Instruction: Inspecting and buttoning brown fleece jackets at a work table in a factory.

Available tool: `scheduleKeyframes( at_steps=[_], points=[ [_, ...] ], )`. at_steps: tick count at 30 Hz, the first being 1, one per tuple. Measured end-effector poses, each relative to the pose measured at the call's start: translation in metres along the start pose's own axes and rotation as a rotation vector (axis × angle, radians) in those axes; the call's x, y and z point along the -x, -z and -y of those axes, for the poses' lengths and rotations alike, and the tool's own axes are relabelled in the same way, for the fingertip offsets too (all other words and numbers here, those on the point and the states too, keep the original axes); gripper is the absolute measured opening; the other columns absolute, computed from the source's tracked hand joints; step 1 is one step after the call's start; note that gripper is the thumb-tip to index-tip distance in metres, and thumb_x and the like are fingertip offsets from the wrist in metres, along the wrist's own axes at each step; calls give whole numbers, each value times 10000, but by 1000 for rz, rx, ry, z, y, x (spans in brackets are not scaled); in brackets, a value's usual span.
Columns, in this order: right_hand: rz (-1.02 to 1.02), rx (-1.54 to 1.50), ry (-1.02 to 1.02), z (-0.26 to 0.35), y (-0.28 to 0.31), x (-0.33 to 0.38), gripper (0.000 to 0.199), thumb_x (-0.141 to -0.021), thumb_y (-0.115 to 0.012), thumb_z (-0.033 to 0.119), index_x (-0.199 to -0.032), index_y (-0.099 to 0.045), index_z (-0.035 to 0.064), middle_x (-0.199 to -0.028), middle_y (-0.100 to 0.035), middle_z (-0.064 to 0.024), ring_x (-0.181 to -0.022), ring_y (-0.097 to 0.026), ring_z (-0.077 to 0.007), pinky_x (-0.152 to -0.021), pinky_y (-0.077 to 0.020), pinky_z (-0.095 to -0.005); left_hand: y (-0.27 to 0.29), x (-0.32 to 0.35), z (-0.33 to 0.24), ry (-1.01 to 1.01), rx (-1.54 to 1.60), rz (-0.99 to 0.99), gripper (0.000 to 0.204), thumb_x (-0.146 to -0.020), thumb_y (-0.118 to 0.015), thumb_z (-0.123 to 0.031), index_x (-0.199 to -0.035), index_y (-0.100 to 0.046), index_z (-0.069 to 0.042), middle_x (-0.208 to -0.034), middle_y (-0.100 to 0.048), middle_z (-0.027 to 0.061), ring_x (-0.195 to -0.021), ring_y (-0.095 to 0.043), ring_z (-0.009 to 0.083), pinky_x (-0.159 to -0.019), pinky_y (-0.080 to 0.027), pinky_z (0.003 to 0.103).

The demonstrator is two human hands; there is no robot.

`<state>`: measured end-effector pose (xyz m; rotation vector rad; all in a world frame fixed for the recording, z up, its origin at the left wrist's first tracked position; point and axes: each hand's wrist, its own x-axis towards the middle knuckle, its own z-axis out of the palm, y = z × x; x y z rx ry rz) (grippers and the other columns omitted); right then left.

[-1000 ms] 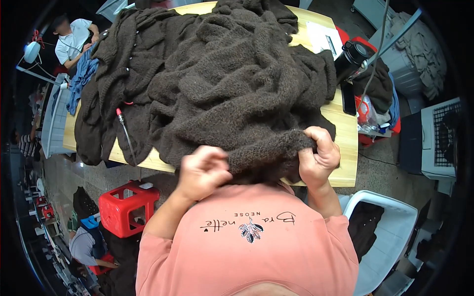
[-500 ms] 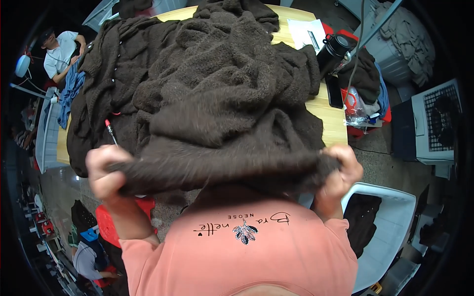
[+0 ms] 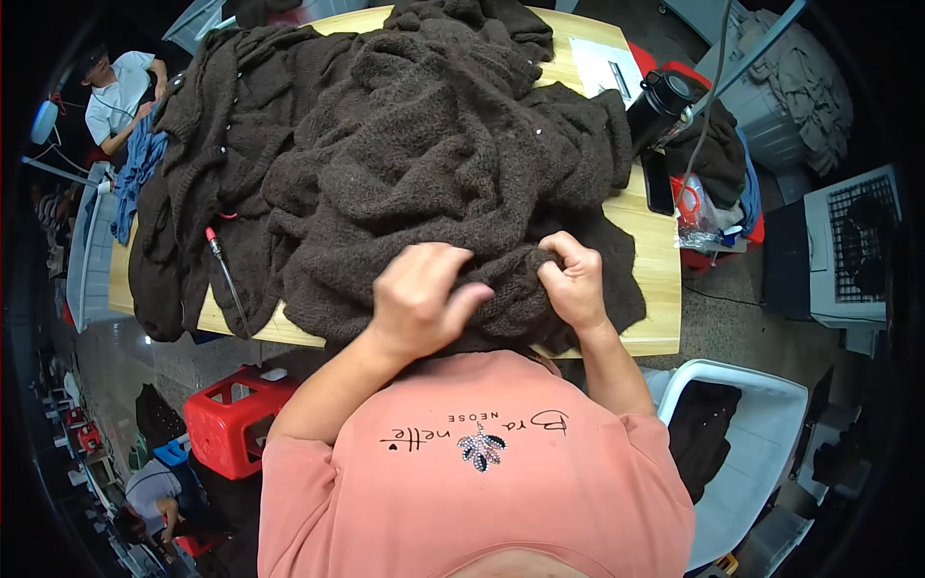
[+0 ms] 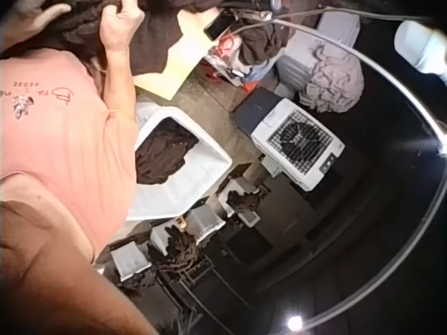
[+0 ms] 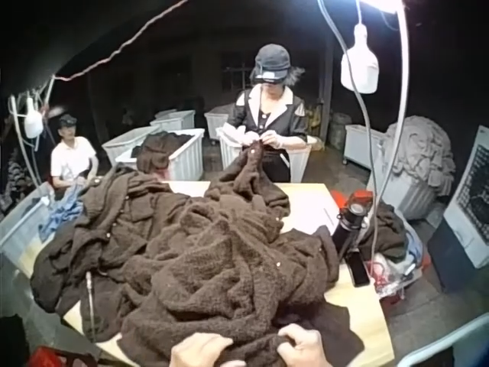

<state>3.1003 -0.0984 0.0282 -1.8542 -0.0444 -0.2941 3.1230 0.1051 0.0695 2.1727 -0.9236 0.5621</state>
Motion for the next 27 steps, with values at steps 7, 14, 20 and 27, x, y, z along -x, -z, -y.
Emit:
scheduleKeyframes(
  at_steps=[7, 14, 20, 27],
  points=[
    [-63, 71, 5, -11, 8, -3, 107, -695, -475, -66, -750, -562, -39, -648, -530, -41, -625, -480, -60, -560, -399, -222, -14, 8, 22, 238, 98, 252, 80, -709, -630, -44, -788, -622, -33, -726, -617, 128, -618, -602, 240, -587, -480, 342],
    [291, 619, 334, 33, 8, 1, 409, -656, -577, 10, -1064, -548, -3, -998, -586, -161, -939, -550, -330, -830, -418, -381, -11, 13, 30, 851, 686, 380, 111, -779, -614, -52, -852, -653, 22, -751, -643, 30, -702, -550, 72, -644, -446, 231],
    [386, 200, 360, 26, -23, -9, 226, -708, -657, 65, -916, -599, 0, -842, -600, -129, -779, -565, -293, -693, -437, -357, -12, 16, 17, 672, 695, 232, 50, -721, -665, -8, -749, -627, 7, -619, -574, -16, -606, -501, 30, -532, -418, 209],
    [297, -17, 233, 19, -33, -3, 32, -745, -595, -15, -771, -577, -17, -681, -563, -108, -621, -558, -208, -564, -428, -292, -3, 22, 18, 918, 1080, 245, 39, -739, -649, 23, -766, -629, 2, -660, -588, -25, -606, -496, 19, -529, -410, 183]
  ],
)
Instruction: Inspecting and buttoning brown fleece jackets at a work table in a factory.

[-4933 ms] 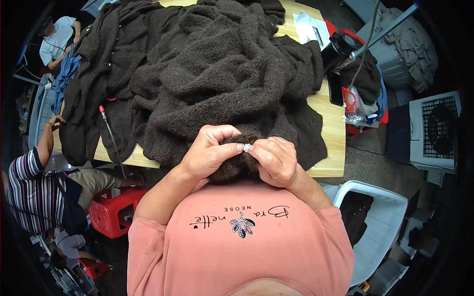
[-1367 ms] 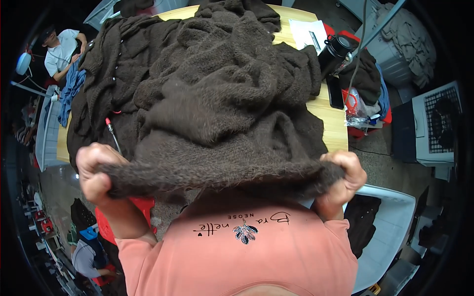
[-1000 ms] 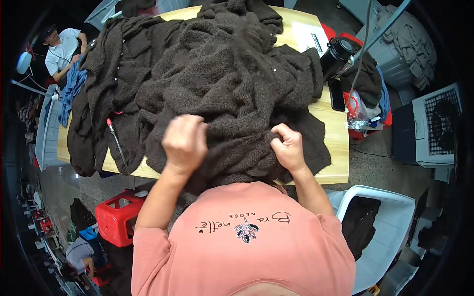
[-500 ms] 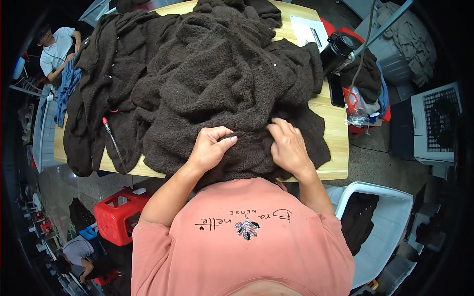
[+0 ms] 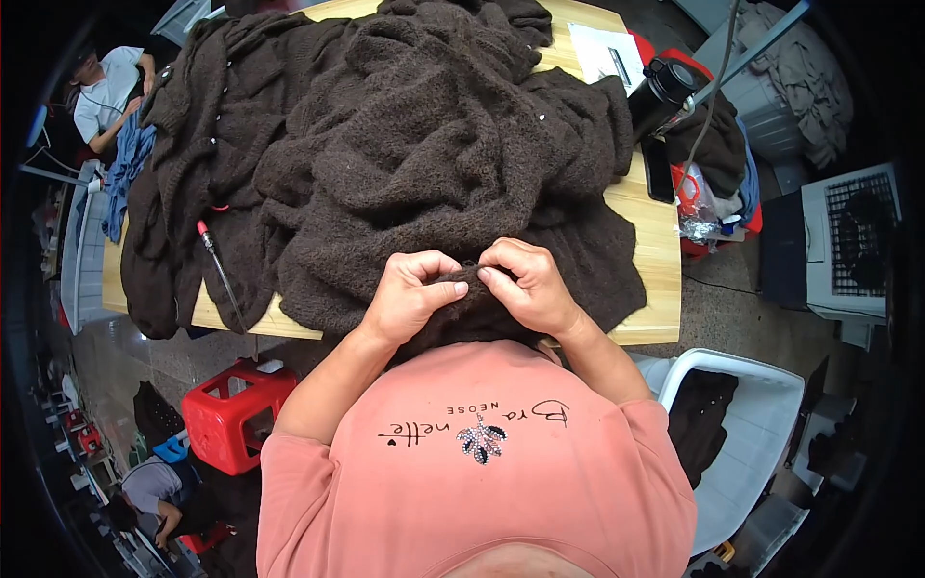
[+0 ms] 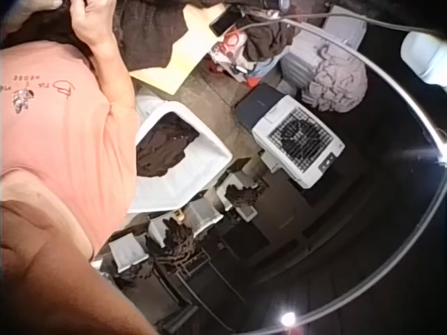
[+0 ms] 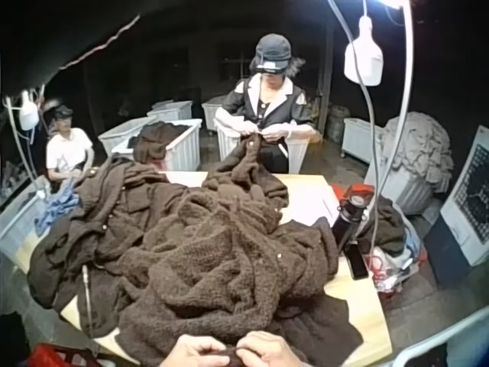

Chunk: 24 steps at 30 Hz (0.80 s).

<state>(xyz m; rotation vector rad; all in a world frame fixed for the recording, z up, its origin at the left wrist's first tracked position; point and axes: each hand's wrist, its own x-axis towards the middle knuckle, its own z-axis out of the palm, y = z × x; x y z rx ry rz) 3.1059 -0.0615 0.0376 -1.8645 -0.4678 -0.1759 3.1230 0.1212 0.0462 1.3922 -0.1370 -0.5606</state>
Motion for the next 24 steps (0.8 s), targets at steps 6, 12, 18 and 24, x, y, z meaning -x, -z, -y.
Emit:
scheduleKeyframes(
  at_steps=[6, 12, 18, 24],
  points=[
    [18, 181, 246, -1, -12, 5, 88, -692, -615, -23, -758, -565, 6, -668, -539, -96, -601, -528, -241, -575, -401, -335, -7, 1, 8, -13, -136, 41, 55, -711, -615, 38, -752, -628, 4, -683, -596, -14, -600, -491, 27, -543, -405, 186],
    [-223, 231, 199, 0, -11, 12, 128, -690, -653, -10, -780, -565, 13, -727, -565, -109, -679, -546, -272, -630, -427, -344, -4, -2, -3, 164, 91, 84, 38, -752, -637, -11, -785, -640, 8, -722, -630, 26, -623, -553, 72, -593, -457, 214],
    [-550, 414, 2, -7, 21, 68, 444, -606, -741, 46, -992, -527, -9, -921, -567, -142, -808, -564, -259, -729, -469, -325, 3, -7, 2, 92, 119, -19, 44, -793, -622, -42, -785, -634, -1, -754, -635, 20, -658, -557, 68, -628, -455, 212],
    [-581, 463, -241, -20, -15, 99, 586, -584, -810, 174, -1060, -523, -12, -935, -546, -140, -841, -542, -240, -749, -458, -336, 0, -12, -5, 125, 134, 10, 25, -786, -621, -32, -785, -630, -8, -760, -634, 24, -659, -558, 70, -631, -456, 215]
  ],
)
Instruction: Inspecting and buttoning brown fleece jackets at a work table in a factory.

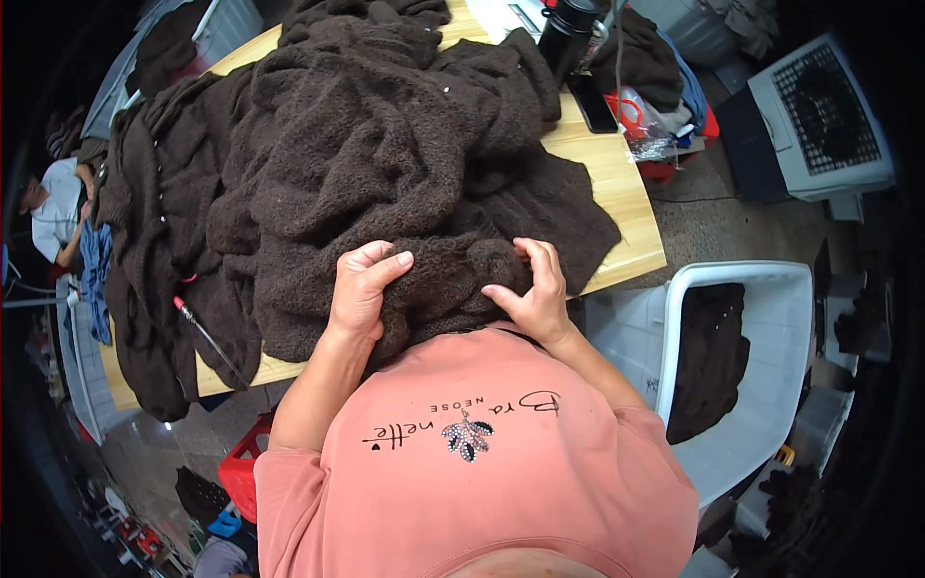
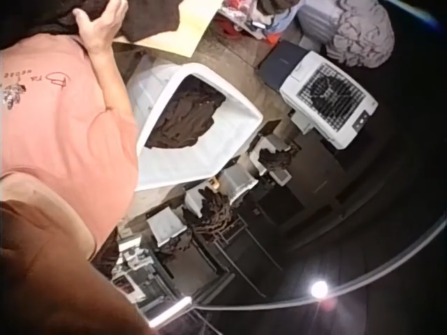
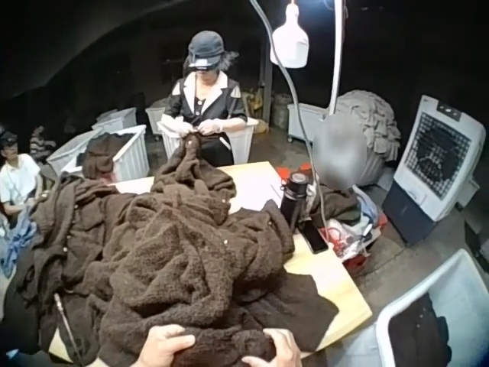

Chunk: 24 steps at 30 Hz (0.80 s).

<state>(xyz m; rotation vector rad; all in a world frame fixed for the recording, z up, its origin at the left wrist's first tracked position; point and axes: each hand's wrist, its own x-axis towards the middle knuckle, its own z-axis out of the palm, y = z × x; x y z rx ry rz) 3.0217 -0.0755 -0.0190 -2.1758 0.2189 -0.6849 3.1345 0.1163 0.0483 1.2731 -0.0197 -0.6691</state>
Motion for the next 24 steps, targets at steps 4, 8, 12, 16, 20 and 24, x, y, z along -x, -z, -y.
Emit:
scheduleKeyframes(
  at_steps=[4, 8, 12, 16, 20, 24],
  points=[
    [226, -144, -142, -18, 6, 0, 573, -672, -779, 230, -1117, -504, -5, -911, -550, -91, -826, -535, -161, -747, -453, -271, 1, 1, -4, 2, 21, 40, 16, -783, -620, -29, -780, -627, -15, -757, -632, 19, -659, -557, 68, -631, -456, 215],
    [351, -483, -494, -37, -6, 14, 407, -761, -717, 144, -1085, -529, -13, -971, -584, -60, -830, -540, -84, -745, -462, -235, 8, -2, -3, -17, 2, 64, 8, -778, -622, -27, -772, -623, -21, -748, -627, 13, -654, -552, 62, -626, -451, 212],
    [172, -840, -611, -34, -13, 18, 242, -807, -578, -27, -1048, -553, -37, -962, -624, -85, -845, -580, -110, -781, -474, -251, 8, 0, -6, -14, -5, 66, 10, -777, -620, -24, -768, -620, -20, -741, -624, 10, -654, -550, 60, -627, -447, 209],
    [-164, -793, -419, -3, 15, -6, 180, -789, -541, -54, -961, -583, -25, -891, -634, -103, -795, -598, -143, -721, -485, -264, 8, 1, -14, -34, -6, 65, 39, -769, -619, -37, -807, -626, -30, -768, -629, 2, -677, -552, 55, -643, -435, 203],
    [-186, 172, 622, 72, 61, -31, 272, -697, -559, -86, -951, -554, 10, -853, -628, -152, -673, -620, -235, -572, -497, -306, -9, 10, -35, -109, 41, 98, 45, -766, -627, 0, -810, -627, 8, -757, -638, 26, -638, -564, 68, -603, -459, 210],
    [126, -38, 890, 87, 41, -51, 262, -659, -623, -48, -913, -593, 6, -888, -632, -147, -524, -546, -159, -435, -398, -259, -23, 15, -37, -162, -101, 177, 53, -731, -659, 24, -758, -631, -12, -678, -599, -15, -597, -511, 31, -550, -415, 182]
  ],
)
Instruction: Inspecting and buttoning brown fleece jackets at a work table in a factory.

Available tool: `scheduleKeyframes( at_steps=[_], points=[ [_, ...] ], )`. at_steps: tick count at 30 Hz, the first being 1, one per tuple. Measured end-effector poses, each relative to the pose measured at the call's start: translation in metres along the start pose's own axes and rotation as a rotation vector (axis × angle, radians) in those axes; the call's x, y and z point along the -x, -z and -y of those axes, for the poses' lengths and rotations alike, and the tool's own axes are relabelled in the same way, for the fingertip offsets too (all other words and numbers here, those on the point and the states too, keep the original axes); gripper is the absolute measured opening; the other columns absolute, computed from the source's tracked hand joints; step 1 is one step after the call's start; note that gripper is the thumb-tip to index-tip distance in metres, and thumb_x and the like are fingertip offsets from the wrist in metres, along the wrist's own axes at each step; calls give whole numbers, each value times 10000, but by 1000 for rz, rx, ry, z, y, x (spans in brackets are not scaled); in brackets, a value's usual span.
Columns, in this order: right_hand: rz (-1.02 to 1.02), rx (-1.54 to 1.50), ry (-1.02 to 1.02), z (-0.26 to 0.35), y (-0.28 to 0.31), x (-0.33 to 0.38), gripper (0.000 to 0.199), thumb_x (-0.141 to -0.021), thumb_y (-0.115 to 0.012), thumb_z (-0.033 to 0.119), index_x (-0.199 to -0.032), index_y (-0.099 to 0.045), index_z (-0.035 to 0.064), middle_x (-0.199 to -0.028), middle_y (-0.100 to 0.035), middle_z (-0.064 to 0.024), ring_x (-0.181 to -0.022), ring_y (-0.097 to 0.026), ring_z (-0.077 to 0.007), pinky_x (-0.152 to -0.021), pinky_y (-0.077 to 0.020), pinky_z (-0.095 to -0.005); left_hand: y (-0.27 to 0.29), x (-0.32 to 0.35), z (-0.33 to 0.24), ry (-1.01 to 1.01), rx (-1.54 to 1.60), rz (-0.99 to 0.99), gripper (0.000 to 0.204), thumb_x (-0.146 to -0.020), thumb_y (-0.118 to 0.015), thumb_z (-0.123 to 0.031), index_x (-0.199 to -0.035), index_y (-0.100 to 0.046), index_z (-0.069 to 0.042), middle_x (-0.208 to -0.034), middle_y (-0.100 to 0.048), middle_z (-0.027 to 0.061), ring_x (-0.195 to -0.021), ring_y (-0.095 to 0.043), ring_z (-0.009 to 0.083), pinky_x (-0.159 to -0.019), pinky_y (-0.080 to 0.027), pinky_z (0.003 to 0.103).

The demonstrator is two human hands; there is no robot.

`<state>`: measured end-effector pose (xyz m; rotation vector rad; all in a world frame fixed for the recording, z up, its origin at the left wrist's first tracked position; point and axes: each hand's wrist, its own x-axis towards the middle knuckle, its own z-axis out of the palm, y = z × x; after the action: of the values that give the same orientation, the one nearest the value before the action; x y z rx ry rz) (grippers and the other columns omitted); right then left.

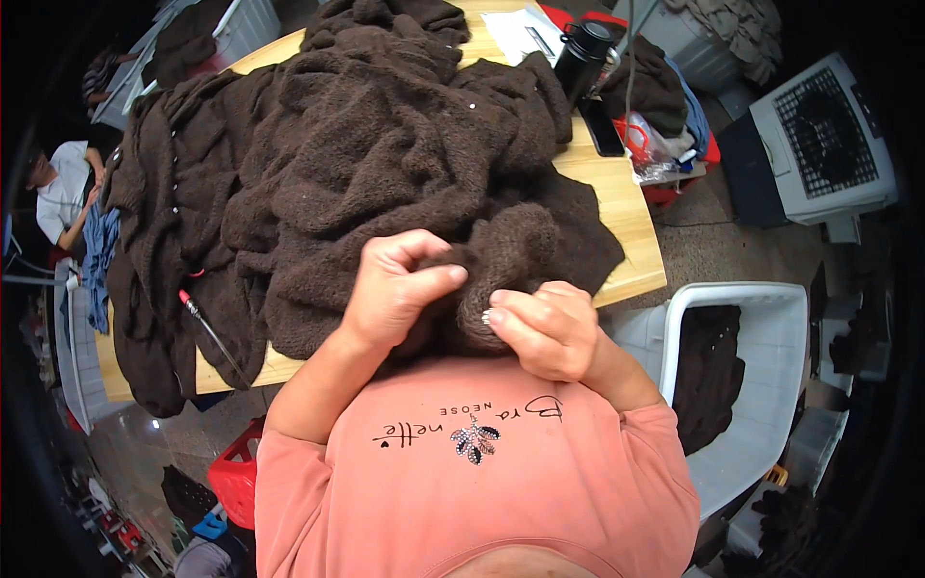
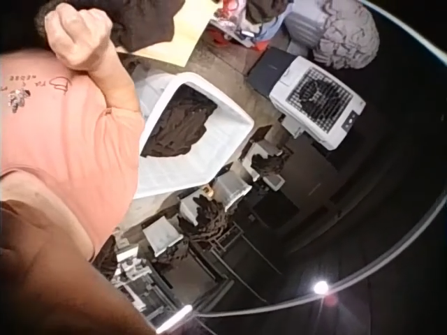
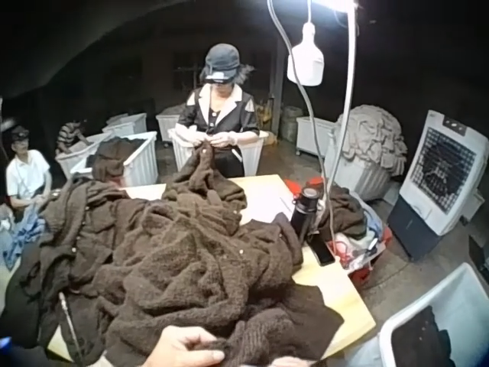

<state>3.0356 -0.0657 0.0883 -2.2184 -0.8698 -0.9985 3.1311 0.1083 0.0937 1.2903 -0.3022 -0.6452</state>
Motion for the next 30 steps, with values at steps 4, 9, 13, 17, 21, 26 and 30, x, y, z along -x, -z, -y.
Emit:
scheduleKeyframes(
  at_steps=[4, 9, 13, 17, 21, 26, 30],
  points=[
    [5, -58, 124, -11, -17, -9, 239, -640, -652, -2, -876, -612, -6, -891, -625, -140, -480, -517, -139, -412, -376, -246, -2, 3, 5, -23, -75, 32, 54, -725, -665, 20, -747, -624, -6, -657, -570, -51, -600, -458, 2, -527, -374, 172],
    [-89, -105, 66, -27, -39, -7, 204, -655, -663, 17, -846, -594, -1, -778, -593, -81, -496, -518, -125, -409, -396, -244, 8, 5, 18, -19, -11, 38, 22, -758, -634, 9, -778, -642, 6, -671, -585, -38, -620, -477, 10, -552, -394, 176],
    [-72, -122, 59, -34, -44, -1, 215, -644, -639, -15, -853, -587, -14, -754, -582, -96, -521, -542, -158, -419, -399, -253, 10, 8, 20, -19, 36, -19, 54, -784, -608, 8, -808, -653, 24, -710, -611, -19, -660, -505, 18, -576, -410, 176],
    [-64, -86, 52, -41, -50, 3, 239, -618, -630, -43, -850, -580, -24, -735, -576, -110, -523, -548, -176, -421, -397, -262, 8, 10, 19, -6, 42, -70, 59, -790, -616, 0, -819, -654, 35, -730, -621, -15, -674, -512, 18, -581, -418, 182],
    [-40, -78, 41, -45, -56, 1, 233, -609, -620, -52, -837, -577, -31, -723, -573, -112, -511, -546, -184, -421, -403, -266, 8, 10, 26, -126, -176, -135, 95, -787, -626, 0, -857, -644, 61, -733, -622, 24, -672, -530, 48, -583, -431, 199],
    [-24, -320, -134, -49, -61, -2, 272, -575, -572, -115, -832, -582, -25, -831, -586, -160, -644, -603, -254, -514, -490, -294, 4, 11, 31, -370, -419, -241, 123, -757, -636, 30, -874, -632, 69, -741, -613, 75, -660, -558, 98, -580, -444, 219],
    [125, -662, -300, -58, -61, -4, 307, -547, -520, -146, -824, -558, -19, -915, -591, -164, -736, -611, -297, -688, -507, -333, 2, 16, 35, -394, -432, -287, 142, -721, -639, 72, -860, -643, 45, -740, -621, 87, -648, -576, 124, -588, -456, 230]
  ],
)
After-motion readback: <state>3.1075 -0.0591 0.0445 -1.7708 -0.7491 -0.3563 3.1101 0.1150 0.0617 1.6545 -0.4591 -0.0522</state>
